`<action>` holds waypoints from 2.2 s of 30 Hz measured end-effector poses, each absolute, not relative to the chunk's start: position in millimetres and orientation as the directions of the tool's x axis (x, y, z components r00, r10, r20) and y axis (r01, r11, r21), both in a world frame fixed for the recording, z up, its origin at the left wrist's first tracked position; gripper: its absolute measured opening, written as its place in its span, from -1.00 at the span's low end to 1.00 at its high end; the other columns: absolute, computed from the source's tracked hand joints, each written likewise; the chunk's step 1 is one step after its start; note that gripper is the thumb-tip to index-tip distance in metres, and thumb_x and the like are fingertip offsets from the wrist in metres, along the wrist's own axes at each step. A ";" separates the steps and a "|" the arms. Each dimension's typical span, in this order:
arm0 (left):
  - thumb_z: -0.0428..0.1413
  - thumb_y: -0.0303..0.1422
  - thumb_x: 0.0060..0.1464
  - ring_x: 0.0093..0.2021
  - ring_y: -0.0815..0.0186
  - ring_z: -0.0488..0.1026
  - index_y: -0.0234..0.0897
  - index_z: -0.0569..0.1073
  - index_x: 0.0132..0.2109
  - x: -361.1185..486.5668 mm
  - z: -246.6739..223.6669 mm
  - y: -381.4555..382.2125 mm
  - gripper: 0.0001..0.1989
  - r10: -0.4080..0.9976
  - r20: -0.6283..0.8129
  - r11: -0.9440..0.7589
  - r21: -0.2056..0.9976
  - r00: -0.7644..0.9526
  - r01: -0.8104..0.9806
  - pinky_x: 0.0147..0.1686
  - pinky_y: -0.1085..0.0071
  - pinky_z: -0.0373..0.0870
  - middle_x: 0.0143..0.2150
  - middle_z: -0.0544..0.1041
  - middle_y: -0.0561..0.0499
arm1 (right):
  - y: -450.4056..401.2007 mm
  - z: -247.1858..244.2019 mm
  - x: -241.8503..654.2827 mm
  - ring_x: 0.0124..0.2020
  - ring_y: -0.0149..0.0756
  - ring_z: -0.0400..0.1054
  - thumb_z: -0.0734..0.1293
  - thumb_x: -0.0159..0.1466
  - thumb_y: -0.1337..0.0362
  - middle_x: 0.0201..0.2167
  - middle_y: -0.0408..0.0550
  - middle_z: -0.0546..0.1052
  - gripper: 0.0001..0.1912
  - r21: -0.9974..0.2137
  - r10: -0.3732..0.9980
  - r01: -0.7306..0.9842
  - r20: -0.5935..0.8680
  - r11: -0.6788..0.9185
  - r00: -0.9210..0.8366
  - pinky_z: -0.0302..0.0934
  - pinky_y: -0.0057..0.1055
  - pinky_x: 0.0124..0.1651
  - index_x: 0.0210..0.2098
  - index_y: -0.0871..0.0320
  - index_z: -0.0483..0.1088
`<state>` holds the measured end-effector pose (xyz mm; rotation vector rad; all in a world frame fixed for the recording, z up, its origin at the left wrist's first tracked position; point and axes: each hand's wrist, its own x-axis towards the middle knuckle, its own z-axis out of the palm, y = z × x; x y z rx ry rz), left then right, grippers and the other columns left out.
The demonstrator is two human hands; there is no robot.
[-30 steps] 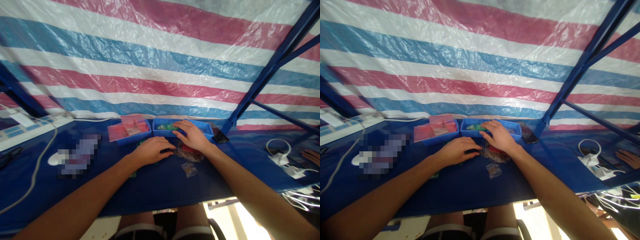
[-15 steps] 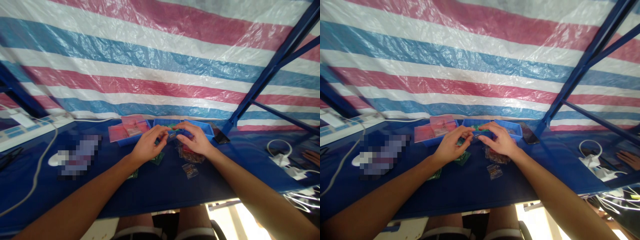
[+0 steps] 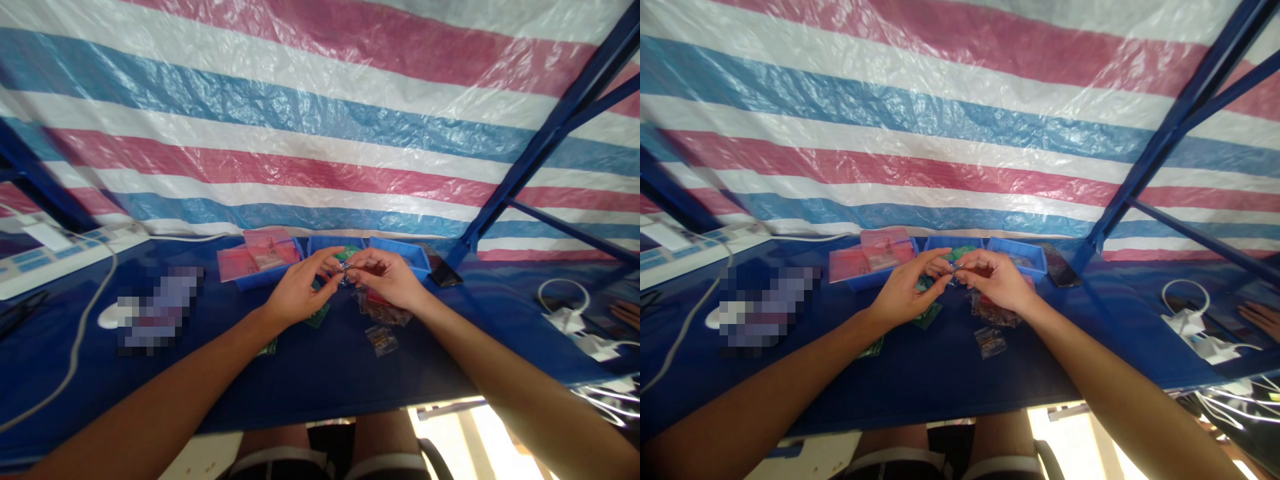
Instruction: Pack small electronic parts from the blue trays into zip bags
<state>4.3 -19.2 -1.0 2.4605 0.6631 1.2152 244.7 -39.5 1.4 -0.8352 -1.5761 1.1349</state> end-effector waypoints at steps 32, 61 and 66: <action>0.20 -0.40 0.43 -0.07 0.24 0.64 -0.26 0.58 0.04 4.9 5.6 -17.4 -0.89 0.342 0.803 -0.933 0.229 0.488 0.278 0.02 0.31 0.58 -0.08 0.69 -0.09 | -41.4 1.0 241.1 -0.45 -0.37 0.43 0.42 0.40 -0.20 -0.30 -0.09 0.62 -0.52 -0.955 0.928 0.101 0.242 0.280 -0.285 0.35 -0.42 -0.38 -0.12 0.10 0.63; 0.22 -0.36 0.41 0.14 0.15 0.59 -0.19 0.56 0.17 2.9 2.2 -13.4 -0.76 0.310 0.741 -0.946 0.178 0.596 0.270 0.18 0.15 0.55 0.13 0.64 -0.18 | -43.3 -2.7 240.5 -0.48 -0.43 0.41 0.64 0.22 -0.02 -0.37 -0.14 0.61 -0.63 -0.996 0.933 -0.080 0.065 0.039 -0.353 0.24 -0.48 -0.40 -0.22 0.13 0.60; 0.17 -0.27 0.46 -0.05 0.23 0.64 -0.23 0.56 0.17 0.3 0.4 -15.7 -0.75 0.391 0.682 -0.919 0.246 0.618 0.309 -0.04 0.34 0.59 -0.04 0.64 -0.12 | -46.8 4.5 238.2 -0.47 -0.41 0.41 0.63 0.20 -0.09 -0.40 -0.15 0.60 -0.58 -0.995 0.930 -0.033 0.099 0.094 -0.354 0.28 -0.45 -0.38 -0.26 0.12 0.59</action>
